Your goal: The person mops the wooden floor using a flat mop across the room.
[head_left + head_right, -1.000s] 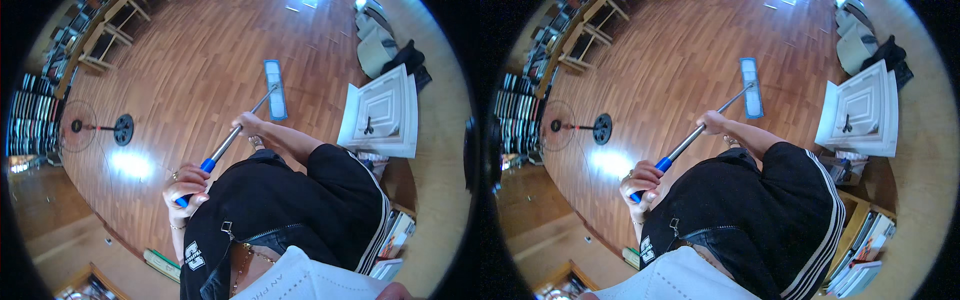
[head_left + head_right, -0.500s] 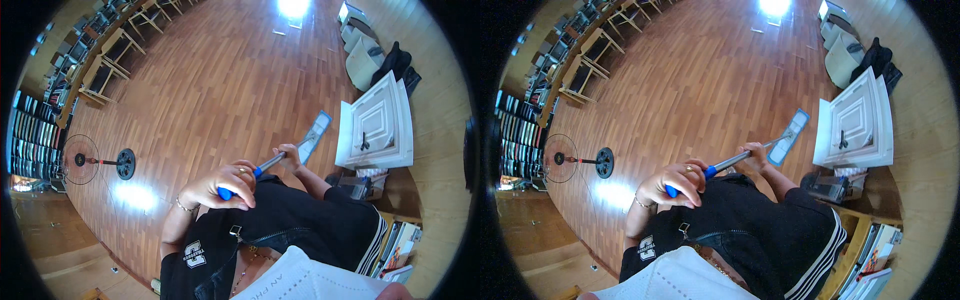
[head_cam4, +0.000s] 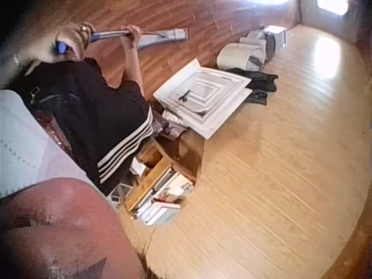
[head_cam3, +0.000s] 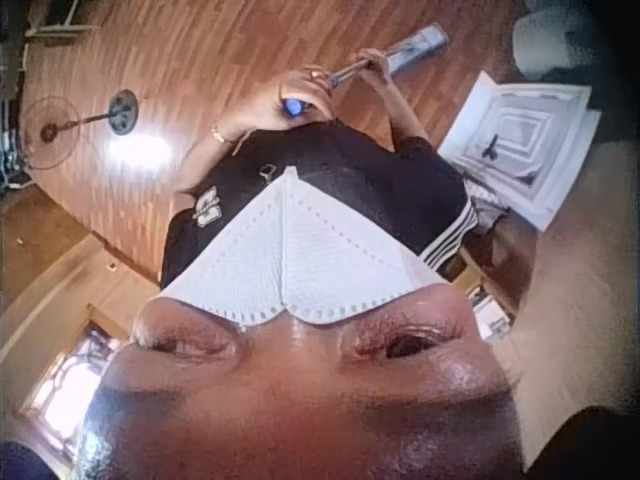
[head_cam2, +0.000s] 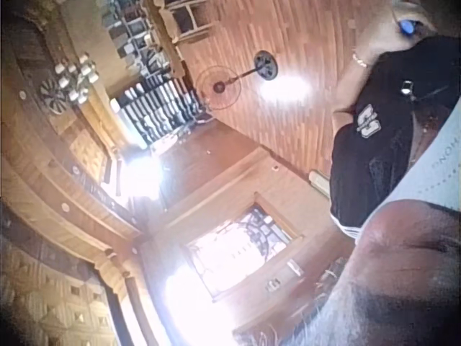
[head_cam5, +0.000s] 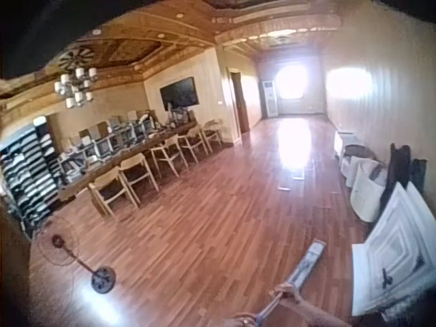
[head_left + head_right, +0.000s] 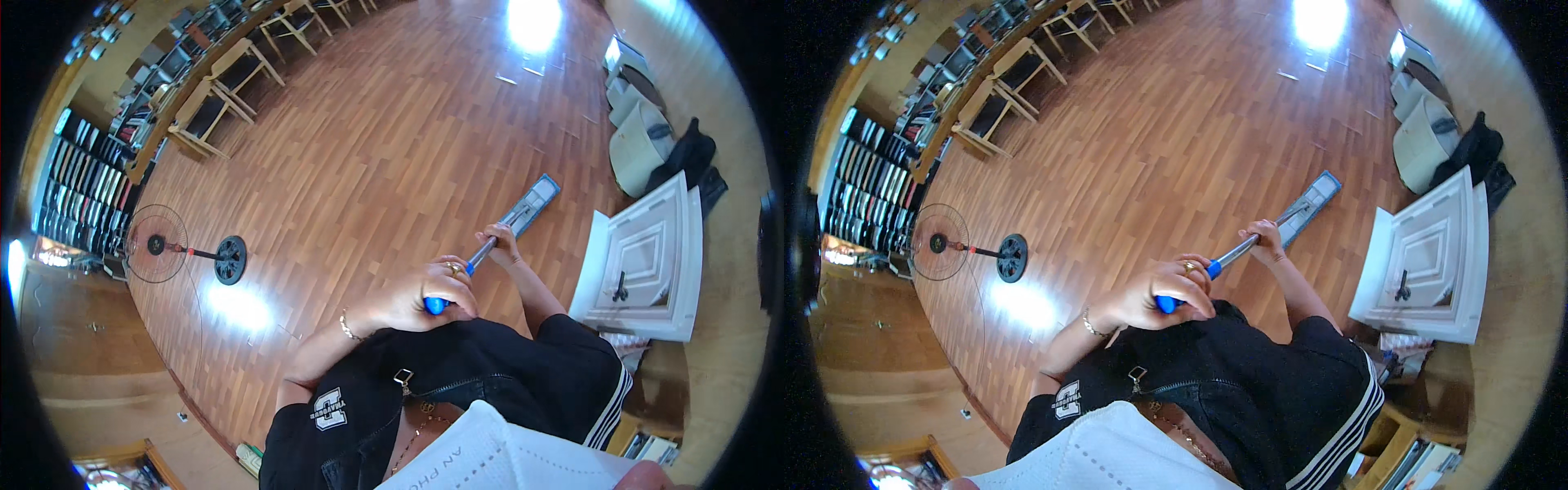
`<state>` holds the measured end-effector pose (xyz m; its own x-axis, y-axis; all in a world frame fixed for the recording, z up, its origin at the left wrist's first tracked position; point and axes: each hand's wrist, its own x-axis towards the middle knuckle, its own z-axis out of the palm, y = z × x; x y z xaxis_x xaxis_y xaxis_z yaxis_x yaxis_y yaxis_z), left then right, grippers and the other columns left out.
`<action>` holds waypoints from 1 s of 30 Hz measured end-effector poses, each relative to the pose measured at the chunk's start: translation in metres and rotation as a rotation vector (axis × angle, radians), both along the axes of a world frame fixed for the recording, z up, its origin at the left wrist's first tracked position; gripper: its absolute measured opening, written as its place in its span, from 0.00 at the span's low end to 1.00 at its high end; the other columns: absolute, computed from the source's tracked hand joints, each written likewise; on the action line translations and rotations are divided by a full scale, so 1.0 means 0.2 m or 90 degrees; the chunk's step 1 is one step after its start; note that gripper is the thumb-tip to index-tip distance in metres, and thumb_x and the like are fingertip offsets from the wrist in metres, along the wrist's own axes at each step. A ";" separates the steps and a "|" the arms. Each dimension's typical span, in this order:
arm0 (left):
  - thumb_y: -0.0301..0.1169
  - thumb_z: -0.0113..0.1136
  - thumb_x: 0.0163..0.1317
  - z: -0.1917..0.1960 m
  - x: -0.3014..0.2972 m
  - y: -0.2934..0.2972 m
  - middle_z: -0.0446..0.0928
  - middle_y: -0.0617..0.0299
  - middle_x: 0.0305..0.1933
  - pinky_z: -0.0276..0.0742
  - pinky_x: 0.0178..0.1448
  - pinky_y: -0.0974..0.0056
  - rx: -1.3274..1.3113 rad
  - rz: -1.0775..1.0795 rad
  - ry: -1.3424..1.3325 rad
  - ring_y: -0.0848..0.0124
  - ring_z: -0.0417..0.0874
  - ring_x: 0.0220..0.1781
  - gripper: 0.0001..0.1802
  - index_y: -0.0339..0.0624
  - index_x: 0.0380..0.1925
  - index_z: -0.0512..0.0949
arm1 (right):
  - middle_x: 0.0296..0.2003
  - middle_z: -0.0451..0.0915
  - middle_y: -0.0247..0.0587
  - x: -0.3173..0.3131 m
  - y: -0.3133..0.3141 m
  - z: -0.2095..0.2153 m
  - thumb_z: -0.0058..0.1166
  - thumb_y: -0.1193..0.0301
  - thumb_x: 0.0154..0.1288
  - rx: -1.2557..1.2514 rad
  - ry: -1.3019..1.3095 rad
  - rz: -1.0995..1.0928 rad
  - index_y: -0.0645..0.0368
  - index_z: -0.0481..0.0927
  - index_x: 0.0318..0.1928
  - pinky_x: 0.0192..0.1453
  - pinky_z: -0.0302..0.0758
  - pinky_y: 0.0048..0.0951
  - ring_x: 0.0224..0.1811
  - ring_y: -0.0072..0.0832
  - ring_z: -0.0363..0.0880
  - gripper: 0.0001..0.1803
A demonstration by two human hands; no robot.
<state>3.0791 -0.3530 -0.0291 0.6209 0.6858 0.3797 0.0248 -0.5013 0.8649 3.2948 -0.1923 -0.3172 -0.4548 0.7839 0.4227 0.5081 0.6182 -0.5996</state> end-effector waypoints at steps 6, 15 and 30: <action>0.17 0.63 0.49 -0.09 -0.02 0.02 0.79 0.66 0.30 0.66 0.61 0.55 0.038 0.195 0.007 0.66 0.79 0.39 0.12 0.48 0.31 0.79 | 0.15 0.65 0.40 -0.28 0.40 -0.16 0.61 0.69 0.48 -0.133 0.070 0.318 0.52 0.64 0.16 0.25 0.63 0.34 0.20 0.39 0.67 0.16; 0.18 0.63 0.46 0.17 -0.29 -0.16 0.76 0.62 0.21 0.74 0.43 0.60 0.165 0.505 -0.051 0.64 0.79 0.25 0.11 0.43 0.31 0.82 | 0.17 0.62 0.40 -1.06 0.19 0.16 0.58 0.76 0.42 -0.152 0.108 0.632 0.56 0.64 0.21 0.24 0.60 0.36 0.20 0.39 0.64 0.13; 0.34 0.72 0.48 0.21 -0.70 -0.33 0.77 0.57 0.27 0.72 0.34 0.58 0.136 0.379 0.065 0.57 0.80 0.29 0.14 0.41 0.30 0.77 | 0.52 0.72 0.45 -1.15 -0.51 1.37 0.68 0.55 0.50 -0.753 0.263 0.705 0.58 0.73 0.53 0.60 0.65 0.38 0.56 0.33 0.70 0.33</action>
<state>2.9392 -0.4193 0.0121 0.1966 0.8399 0.5058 0.4289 -0.5376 0.7260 3.0646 -0.2951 -0.0441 -0.9862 0.1344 0.0971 -0.1353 -0.3138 -0.9398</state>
